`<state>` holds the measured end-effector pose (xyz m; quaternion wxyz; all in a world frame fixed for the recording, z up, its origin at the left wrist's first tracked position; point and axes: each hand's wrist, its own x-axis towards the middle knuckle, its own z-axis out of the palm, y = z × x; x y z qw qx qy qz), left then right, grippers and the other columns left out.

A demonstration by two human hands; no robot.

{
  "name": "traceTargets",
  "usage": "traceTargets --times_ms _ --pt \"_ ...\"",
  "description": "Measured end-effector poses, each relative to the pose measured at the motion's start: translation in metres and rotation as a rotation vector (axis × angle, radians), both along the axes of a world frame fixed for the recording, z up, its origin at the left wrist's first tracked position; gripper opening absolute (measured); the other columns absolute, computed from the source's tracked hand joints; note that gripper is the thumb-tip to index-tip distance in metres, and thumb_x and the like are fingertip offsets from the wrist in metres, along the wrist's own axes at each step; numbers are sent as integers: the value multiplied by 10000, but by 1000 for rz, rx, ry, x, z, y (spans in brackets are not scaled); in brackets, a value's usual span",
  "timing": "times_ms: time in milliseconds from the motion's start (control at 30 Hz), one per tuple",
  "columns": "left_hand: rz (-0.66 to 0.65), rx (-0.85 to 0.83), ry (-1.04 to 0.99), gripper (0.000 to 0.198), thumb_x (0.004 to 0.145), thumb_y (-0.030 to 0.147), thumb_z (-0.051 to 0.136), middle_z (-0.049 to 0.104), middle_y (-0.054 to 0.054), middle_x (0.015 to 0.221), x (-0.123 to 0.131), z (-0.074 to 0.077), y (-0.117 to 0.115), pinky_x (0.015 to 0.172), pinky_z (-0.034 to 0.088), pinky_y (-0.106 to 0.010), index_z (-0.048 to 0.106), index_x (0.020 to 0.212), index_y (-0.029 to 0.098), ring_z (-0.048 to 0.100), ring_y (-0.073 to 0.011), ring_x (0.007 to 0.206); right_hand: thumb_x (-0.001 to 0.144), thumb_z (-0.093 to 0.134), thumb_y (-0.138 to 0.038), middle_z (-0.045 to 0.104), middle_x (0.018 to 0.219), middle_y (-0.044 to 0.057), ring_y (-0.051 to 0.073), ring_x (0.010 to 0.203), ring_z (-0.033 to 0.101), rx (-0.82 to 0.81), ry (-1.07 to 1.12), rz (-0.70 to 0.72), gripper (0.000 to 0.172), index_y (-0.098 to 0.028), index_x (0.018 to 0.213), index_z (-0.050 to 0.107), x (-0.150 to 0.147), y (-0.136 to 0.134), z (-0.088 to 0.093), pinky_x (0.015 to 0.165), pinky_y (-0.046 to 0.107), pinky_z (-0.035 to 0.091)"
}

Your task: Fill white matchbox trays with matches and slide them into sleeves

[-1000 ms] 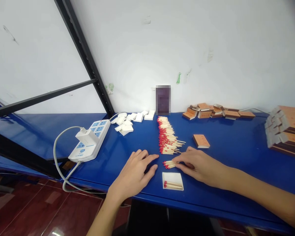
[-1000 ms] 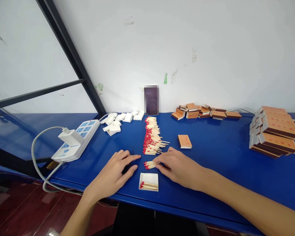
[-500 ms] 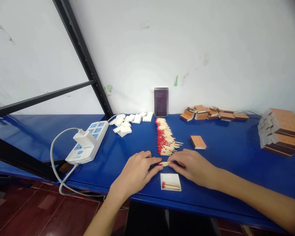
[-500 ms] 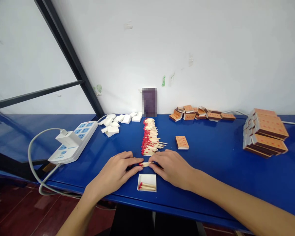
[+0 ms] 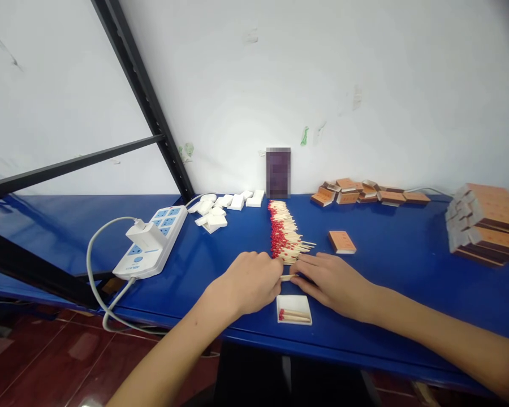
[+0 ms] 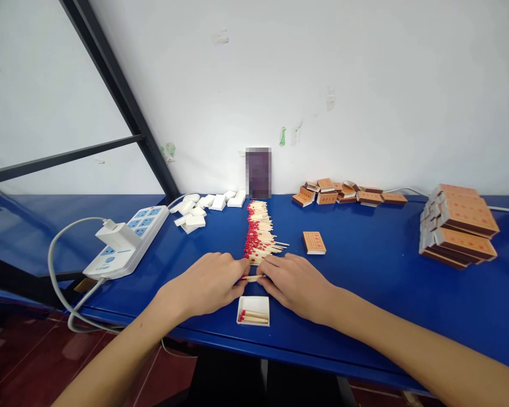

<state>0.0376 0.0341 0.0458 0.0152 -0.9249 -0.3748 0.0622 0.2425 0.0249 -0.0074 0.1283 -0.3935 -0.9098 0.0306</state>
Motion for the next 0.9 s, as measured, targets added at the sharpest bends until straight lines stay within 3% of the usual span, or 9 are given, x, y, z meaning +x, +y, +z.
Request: traceTargets --times_ms 467,733,900 --pt "-68 -82 9 172 956 244 487 691 -72 783 -4 4 8 587 490 -345 631 938 154 695 -287 707 1009 466 -258 703 861 23 188 729 638 -38 33 -19 180 -194 934 617 0 -1 1 658 308 404" --pt "-84 -117 -34 165 976 292 513 665 -33 746 -12 22 -10 564 435 -315 600 893 179 669 -249 675 981 490 -214 632 703 -5 125 602 558 176 237 152 160 -177 902 624 6 -13 10 589 260 365" --pt "-108 -159 -53 78 933 235 556 664 -24 738 -12 19 -28 553 425 -308 575 878 183 672 -243 665 936 511 -183 570 646 -25 115 574 497 184 260 257 137 -192 835 603 5 -25 12 599 261 351"
